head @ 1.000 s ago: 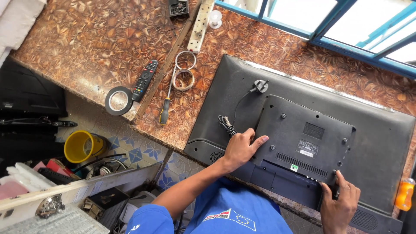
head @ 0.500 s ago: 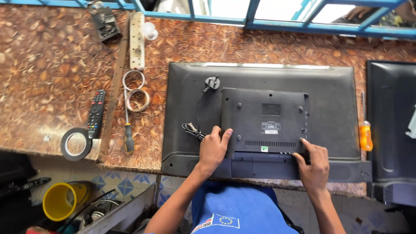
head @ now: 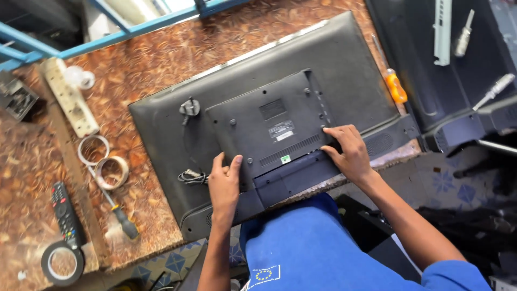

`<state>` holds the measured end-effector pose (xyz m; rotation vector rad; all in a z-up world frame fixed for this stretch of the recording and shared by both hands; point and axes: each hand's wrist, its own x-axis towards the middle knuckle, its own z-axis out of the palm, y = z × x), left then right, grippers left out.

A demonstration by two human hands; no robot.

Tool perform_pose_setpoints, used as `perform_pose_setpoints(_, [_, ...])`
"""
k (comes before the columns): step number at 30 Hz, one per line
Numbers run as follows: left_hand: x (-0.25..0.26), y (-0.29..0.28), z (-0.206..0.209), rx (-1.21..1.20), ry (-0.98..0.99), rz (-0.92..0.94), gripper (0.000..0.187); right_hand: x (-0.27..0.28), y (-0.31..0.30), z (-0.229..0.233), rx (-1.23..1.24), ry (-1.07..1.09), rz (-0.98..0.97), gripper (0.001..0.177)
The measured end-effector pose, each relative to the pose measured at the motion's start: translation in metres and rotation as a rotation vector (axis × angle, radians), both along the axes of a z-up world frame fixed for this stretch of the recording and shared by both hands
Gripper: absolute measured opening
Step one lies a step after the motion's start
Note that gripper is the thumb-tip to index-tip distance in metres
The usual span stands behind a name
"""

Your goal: The person uses a screwdriver to remove screws from the back cover of a television. They then remove the cover to expose the internal circuit board and continue to unscrew components inside the chassis.

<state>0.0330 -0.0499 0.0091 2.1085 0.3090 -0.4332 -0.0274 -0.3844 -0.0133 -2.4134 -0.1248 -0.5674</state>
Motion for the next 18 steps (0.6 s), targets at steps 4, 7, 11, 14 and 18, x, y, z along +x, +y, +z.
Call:
perform_pose_setpoints(4, [0.011, 0.003, -0.015, -0.059, -0.074, 0.005, 0.061, 0.002, -0.002, 0.004, -0.017, 0.02, 0.01, 0.04])
perform_pose_setpoints(7, [0.016, 0.004, -0.022, -0.137, -0.151, 0.015, 0.06, 0.002, -0.003, 0.002, -0.04, 0.035, 0.008, 0.041])
perform_pose_setpoints(11, [0.015, 0.007, -0.03, -0.174, -0.321, -0.002, 0.064, 0.005, -0.004, 0.006, -0.049, 0.058, 0.012, 0.051])
perform_pose_setpoints(14, [0.014, 0.002, -0.02, -0.215, -0.413, -0.002, 0.063, 0.006, -0.006, 0.008, -0.029, 0.075, 0.03, 0.052])
perform_pose_setpoints(18, [0.013, 0.003, -0.023, -0.259, -0.51, 0.018, 0.062, 0.007, -0.008, 0.012, 0.028, 0.097, 0.045, 0.054])
